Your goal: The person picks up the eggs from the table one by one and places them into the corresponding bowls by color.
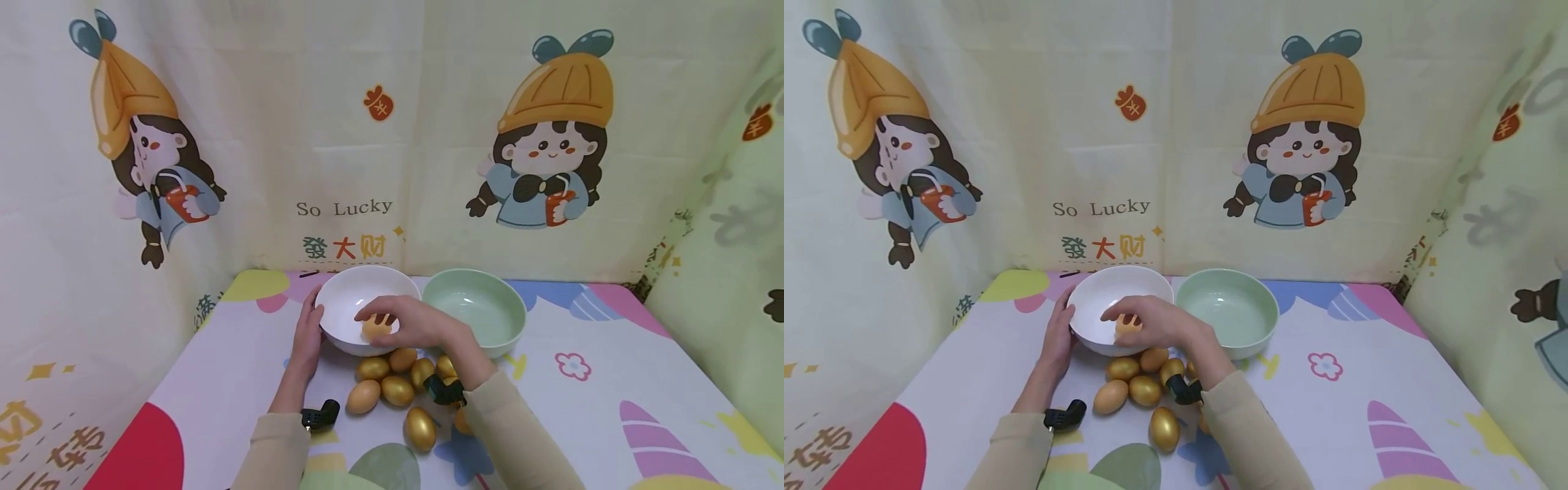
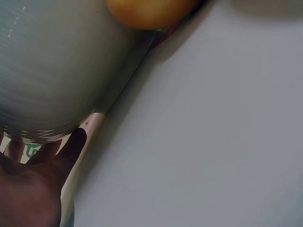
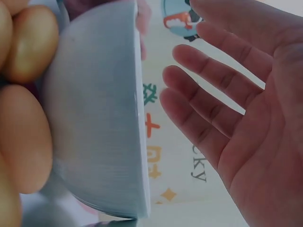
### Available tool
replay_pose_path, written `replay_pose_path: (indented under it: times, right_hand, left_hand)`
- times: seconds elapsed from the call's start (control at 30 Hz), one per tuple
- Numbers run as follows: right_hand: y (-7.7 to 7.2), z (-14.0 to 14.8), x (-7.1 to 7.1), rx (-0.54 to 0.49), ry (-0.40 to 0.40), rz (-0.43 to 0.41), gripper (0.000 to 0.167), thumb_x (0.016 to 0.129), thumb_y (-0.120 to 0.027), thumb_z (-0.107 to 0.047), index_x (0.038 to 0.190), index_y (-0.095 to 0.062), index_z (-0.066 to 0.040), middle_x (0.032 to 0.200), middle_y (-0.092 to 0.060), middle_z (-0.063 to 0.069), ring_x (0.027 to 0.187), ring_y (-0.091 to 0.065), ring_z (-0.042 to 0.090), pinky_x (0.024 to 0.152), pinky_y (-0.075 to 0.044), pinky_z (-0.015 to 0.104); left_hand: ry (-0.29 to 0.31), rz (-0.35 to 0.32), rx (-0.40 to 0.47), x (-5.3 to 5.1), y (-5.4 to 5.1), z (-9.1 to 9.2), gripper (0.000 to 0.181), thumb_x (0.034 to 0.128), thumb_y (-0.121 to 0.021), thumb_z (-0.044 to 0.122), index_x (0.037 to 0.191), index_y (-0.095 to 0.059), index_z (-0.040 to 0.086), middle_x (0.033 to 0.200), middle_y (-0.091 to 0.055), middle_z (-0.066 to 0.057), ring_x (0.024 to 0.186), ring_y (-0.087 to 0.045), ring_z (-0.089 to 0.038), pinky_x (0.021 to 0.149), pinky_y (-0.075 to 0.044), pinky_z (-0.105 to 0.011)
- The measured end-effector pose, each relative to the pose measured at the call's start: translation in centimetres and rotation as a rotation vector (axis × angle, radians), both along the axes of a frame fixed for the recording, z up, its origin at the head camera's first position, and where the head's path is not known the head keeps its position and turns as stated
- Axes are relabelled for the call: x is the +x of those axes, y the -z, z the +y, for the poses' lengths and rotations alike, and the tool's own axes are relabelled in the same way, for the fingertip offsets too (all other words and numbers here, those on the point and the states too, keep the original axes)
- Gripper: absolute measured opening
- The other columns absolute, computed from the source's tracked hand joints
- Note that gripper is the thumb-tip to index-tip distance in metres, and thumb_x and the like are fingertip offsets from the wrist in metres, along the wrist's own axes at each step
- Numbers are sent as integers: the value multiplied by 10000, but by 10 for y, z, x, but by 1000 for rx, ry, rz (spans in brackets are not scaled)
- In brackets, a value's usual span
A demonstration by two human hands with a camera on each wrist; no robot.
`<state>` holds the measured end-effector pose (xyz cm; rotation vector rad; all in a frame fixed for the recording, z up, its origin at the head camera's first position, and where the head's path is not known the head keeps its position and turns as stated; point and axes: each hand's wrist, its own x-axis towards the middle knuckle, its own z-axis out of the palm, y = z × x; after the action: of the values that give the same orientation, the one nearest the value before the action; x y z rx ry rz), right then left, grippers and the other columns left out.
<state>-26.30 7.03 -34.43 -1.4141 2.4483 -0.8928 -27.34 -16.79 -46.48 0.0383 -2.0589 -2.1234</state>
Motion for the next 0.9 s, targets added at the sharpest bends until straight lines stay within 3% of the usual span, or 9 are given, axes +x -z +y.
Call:
replay_pose_path:
  times: [0.27, 0.53, 0.9]
  right_hand:
    - [8, -2, 16, -19, -49, -48, 422, 917, -756, -142, 1319, -645, -79, 1230, -644, 51, 1092, -618, 238, 932, -525, 330]
    - [13, -2, 23, -12, -66, -15, 422, 913, -767, -163, 1306, -650, -62, 1224, -655, 53, 1073, -615, 244, 930, -531, 353]
    - [15, -2, 32, -26, -99, -9, 385, 920, -760, -174, 1287, -666, -110, 1212, -666, -40, 1067, -631, 188, 939, -498, 262]
  left_hand:
    - [-4, -2, -2, 2, -2, 0, 508, 1082, -361, 398, 1583, -303, 343, 1601, -311, 90, 1382, -401, -217, 1105, -384, -479]
    - [-5, 2, 2, 1, -2, -1, 501, 1085, -362, 378, 1582, -308, 343, 1602, -308, 94, 1395, -382, -209, 1117, -366, -478]
    - [17, 5, 6, 3, -2, -1, 518, 1087, -346, 386, 1596, -280, 318, 1618, -282, 76, 1409, -359, -225, 1138, -329, -501]
